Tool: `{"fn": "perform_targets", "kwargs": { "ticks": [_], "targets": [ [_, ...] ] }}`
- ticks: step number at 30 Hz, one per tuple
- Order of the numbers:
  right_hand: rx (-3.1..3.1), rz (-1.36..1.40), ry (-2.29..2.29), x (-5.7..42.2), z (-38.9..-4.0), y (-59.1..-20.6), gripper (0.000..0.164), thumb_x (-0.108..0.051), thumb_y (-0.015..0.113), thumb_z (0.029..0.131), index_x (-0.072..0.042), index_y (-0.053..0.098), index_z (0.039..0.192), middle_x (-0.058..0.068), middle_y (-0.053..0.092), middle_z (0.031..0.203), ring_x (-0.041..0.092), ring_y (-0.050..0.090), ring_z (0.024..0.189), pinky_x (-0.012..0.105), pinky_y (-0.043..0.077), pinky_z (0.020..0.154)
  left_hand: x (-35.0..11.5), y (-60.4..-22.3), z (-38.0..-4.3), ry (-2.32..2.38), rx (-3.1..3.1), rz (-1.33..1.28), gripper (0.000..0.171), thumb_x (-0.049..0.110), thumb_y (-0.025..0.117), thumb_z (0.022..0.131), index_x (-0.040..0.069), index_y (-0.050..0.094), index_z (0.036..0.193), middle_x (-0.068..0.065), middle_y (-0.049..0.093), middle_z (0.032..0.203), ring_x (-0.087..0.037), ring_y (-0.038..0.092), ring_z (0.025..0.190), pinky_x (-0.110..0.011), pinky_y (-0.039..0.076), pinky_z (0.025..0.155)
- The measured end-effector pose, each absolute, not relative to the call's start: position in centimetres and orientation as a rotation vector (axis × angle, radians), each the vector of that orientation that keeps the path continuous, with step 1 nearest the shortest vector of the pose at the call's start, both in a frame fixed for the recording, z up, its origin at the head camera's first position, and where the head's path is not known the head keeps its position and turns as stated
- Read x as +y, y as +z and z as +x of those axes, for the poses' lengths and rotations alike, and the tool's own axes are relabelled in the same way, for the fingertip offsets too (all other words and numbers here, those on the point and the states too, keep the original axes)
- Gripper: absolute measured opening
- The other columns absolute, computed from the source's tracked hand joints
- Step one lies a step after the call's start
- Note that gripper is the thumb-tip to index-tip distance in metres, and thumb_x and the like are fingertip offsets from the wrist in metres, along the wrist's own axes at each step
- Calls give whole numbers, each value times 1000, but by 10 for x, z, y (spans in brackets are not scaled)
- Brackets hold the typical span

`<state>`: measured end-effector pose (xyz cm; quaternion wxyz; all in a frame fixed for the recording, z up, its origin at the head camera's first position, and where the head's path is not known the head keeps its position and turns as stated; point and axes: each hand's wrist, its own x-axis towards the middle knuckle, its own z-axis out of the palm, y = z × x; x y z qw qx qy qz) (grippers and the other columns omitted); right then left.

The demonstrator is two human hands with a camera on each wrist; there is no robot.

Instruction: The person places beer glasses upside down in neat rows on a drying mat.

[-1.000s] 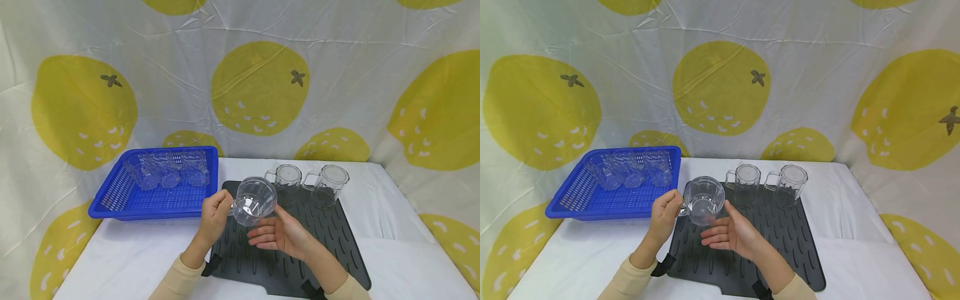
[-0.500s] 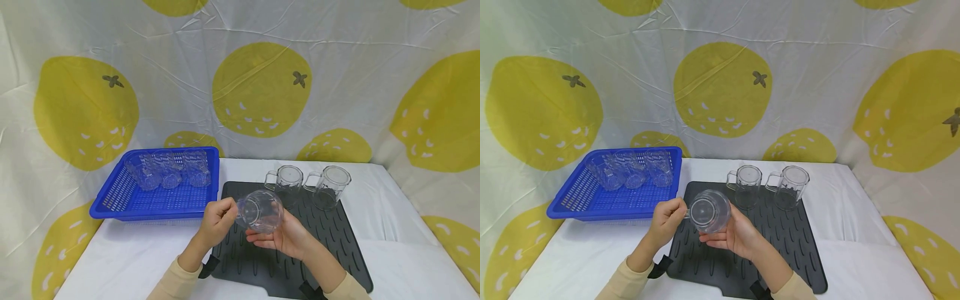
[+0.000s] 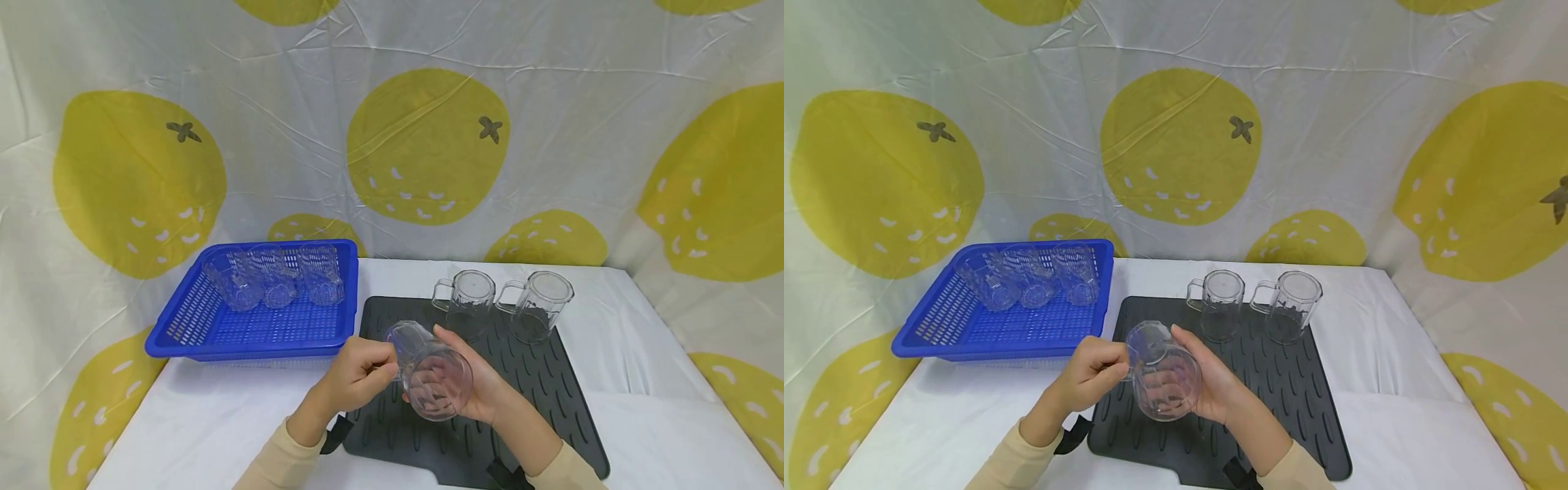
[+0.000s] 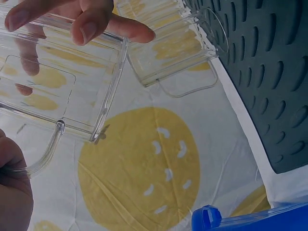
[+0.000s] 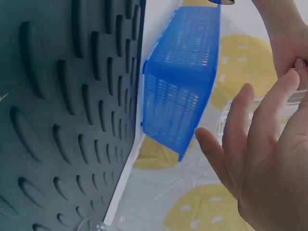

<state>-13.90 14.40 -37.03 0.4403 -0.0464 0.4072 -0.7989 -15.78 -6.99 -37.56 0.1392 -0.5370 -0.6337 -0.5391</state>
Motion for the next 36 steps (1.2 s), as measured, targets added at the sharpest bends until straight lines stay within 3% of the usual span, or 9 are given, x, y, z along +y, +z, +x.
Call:
{"fn": "perform_targets", "kwargs": {
  "ticks": [5, 9, 13, 18, 25, 36],
  "targets": [
    [1025, -151, -2012, 143, -139, -372, 51, -49, 31, 95, -3, 46, 111, 6, 61, 97, 16, 64, 83, 26, 53, 66, -70, -377, -158, -1485, -1818, -1542, 29, 10, 47, 89, 14, 40, 61, 3, 32, 51, -1, 28, 46, -13, 24, 40],
    [1007, -159, -2059, 143, -139, -374, 47, -43, 32, 97, -5, 45, 121, 12, 61, 104, 21, 65, 86, 30, 53, 68, -71, -377, -160, -1399, -1811, -1452, 23, 22, 48, 91, 12, 49, 70, 2, 44, 62, -8, 43, 57, -18, 38, 54],
    [1006, -176, -2089, 146, -139, -374, 49, -37, 29, 98, -2, 32, 133, 16, 59, 111, 26, 63, 91, 34, 53, 71, -77, -374, -161, -1413, -1831, -1314, 31, 35, 45, 95, 7, 55, 87, -6, 54, 86, -19, 51, 83, -31, 43, 75],
    [1086, -208, -2116, 150, -141, -374, 54, -26, 29, 98, -4, 8, 142, 16, 52, 124, 34, 59, 100, 41, 50, 78, -90, -374, -160, -1542, -1875, -1135, 35, 37, 47, 94, 3, 54, 98, -11, 53, 104, -23, 48, 97, -33, 38, 77],
    [1207, -335, -2182, 152, -143, -378, 59, -15, 40, 91, -16, 11, 142, 13, 51, 126, 36, 57, 106, 49, 47, 82, -107, -379, -159, -1676, -1832, -1022, 32, 26, 51, 93, -5, 52, 101, -18, 52, 103, -22, 49, 94, -33, 38, 75],
    [1612, -467, -2190, 152, -142, -376, 66, -13, 54, 87, -10, 16, 141, 14, 44, 131, 30, 61, 97, 49, 48, 78, -117, -380, -148, -1914, -1834, -937, 23, 1, 42, 88, -12, 47, 107, -16, 52, 106, -23, 52, 93, -26, 42, 81]
  ]
}}
